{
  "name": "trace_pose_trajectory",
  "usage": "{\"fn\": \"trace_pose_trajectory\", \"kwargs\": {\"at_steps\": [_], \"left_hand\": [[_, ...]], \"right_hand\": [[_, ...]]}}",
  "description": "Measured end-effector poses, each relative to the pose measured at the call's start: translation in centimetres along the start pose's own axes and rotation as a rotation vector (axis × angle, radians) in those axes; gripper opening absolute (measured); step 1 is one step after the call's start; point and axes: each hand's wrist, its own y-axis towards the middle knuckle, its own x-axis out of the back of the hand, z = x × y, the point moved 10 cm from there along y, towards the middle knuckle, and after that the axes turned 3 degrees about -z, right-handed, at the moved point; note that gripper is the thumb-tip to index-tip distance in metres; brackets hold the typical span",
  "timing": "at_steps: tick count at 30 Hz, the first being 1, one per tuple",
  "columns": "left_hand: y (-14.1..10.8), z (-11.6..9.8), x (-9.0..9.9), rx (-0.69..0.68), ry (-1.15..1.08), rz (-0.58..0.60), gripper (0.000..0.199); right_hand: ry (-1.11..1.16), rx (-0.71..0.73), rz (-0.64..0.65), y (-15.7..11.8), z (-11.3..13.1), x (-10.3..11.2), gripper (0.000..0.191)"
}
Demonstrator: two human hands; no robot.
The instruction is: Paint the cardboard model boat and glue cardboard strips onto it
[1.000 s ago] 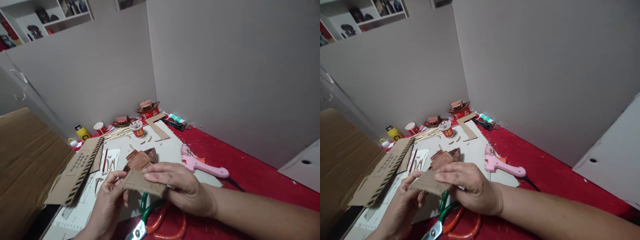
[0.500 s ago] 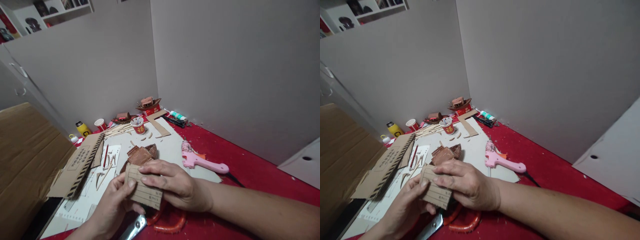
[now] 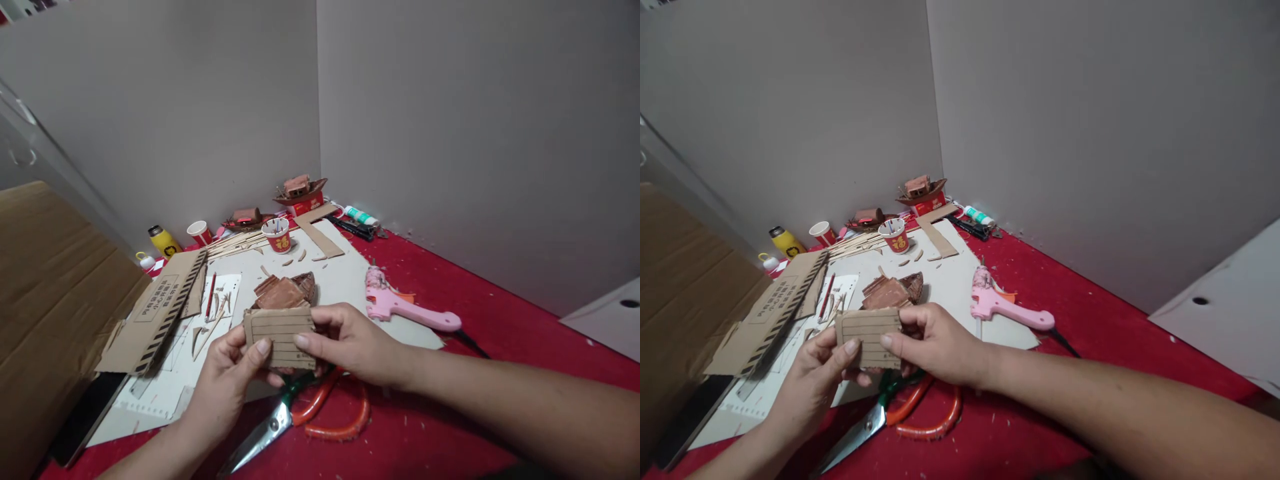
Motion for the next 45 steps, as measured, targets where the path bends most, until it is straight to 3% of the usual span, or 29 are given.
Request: {"fn": "trace_pose_trajectory", "kwargs": {"at_steps": [5, 9, 11, 15, 19, 23, 27, 31, 36, 39, 42, 45], "left_hand": [[-0.1, -0.4, -0.1, -0.028, -0.010, 0.020, 0.030], [0.0, 0.4, -0.3, 0.038, -0.038, 0.069, 0.025], [0.2, -0.1, 0.0, 0.026, -0.062, 0.038, 0.023], [0.1, -3.9, 2.8, -0.169, -0.129, -0.199, 0.021], [-1.2, -6.9, 5.3, -0.334, -0.204, -0.363, 0.019], [-1.9, -6.9, 6.6, -0.365, -0.200, -0.405, 0.022], [-1.8, -5.7, 7.8, -0.324, -0.132, -0.440, 0.026], [-1.9, -5.7, 9.3, -0.342, -0.092, -0.466, 0.028], [-2.7, -6.5, 10.3, -0.422, -0.152, -0.464, 0.016], [-3.0, -6.3, 10.1, -0.386, -0.139, -0.456, 0.032], [-3.0, -5.5, 9.1, -0.335, -0.180, -0.376, 0.051], [-2.8, -4.5, 7.8, -0.304, -0.222, -0.256, 0.044]], "right_hand": [[0.057, -0.071, -0.043, -0.1, -0.7, 0.1, 0.040], [0.037, -0.013, 0.056, -0.2, 0.4, -0.6, 0.038], [-0.061, 0.027, 0.085, -0.2, 1.4, -0.6, 0.034], [-0.463, 0.073, 0.130, -0.9, 3.1, -0.9, 0.021], [-0.986, 0.144, 0.377, -3.2, 2.1, -3.9, 0.019], [-1.502, 0.306, 0.462, -4.8, -0.1, -5.9, 0.024], [-1.649, 0.405, 0.502, -4.4, -1.3, -7.2, 0.014], [-1.636, 0.362, 0.559, -3.7, -1.2, -7.8, 0.014], [-1.482, 0.065, 0.497, -4.6, -1.1, -6.3, 0.015], [-1.285, -0.023, 0.300, -5.4, -0.9, -4.5, 0.008], [-0.886, 0.014, 0.073, -5.6, -0.1, -3.2, 0.022], [-0.535, -0.036, -0.115, -5.1, -0.1, -1.9, 0.033]]}}
